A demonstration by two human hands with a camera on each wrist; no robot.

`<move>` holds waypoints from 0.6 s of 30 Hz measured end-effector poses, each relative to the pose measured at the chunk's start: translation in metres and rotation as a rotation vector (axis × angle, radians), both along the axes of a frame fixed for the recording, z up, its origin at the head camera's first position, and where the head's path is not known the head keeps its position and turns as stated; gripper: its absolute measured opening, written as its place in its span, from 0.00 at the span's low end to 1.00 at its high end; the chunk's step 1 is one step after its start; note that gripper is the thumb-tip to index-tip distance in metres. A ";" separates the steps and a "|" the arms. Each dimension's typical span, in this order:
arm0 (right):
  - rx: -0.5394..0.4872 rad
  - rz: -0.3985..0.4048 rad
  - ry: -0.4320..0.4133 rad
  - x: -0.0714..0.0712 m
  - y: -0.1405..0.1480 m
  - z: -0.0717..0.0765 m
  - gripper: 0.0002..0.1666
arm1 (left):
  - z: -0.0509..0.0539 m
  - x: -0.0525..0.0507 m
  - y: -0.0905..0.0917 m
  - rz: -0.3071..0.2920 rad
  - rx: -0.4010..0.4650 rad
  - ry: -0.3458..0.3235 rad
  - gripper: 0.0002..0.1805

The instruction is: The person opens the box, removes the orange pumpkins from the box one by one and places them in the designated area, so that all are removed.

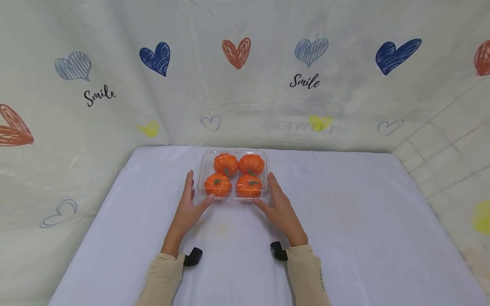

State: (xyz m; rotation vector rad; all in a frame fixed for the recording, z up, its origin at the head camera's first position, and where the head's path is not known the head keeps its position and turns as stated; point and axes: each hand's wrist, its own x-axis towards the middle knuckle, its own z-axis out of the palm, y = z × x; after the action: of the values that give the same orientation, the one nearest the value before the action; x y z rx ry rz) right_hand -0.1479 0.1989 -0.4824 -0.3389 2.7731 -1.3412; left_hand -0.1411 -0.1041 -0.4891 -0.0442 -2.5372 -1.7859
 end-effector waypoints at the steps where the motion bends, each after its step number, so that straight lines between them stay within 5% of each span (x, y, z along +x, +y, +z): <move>1: 0.001 0.000 -0.001 0.000 0.000 0.000 0.59 | -0.002 0.001 0.003 -0.003 0.018 -0.005 0.61; 18: 0.020 -0.025 0.002 0.001 -0.006 -0.001 0.58 | -0.015 0.002 0.016 0.040 0.107 -0.001 0.60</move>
State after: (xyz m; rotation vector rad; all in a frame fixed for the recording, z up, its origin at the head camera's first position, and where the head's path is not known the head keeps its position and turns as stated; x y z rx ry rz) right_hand -0.1470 0.1931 -0.4831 -0.3064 2.8001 -1.3176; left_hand -0.1395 -0.0885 -0.5046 0.0104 -2.4210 -1.9032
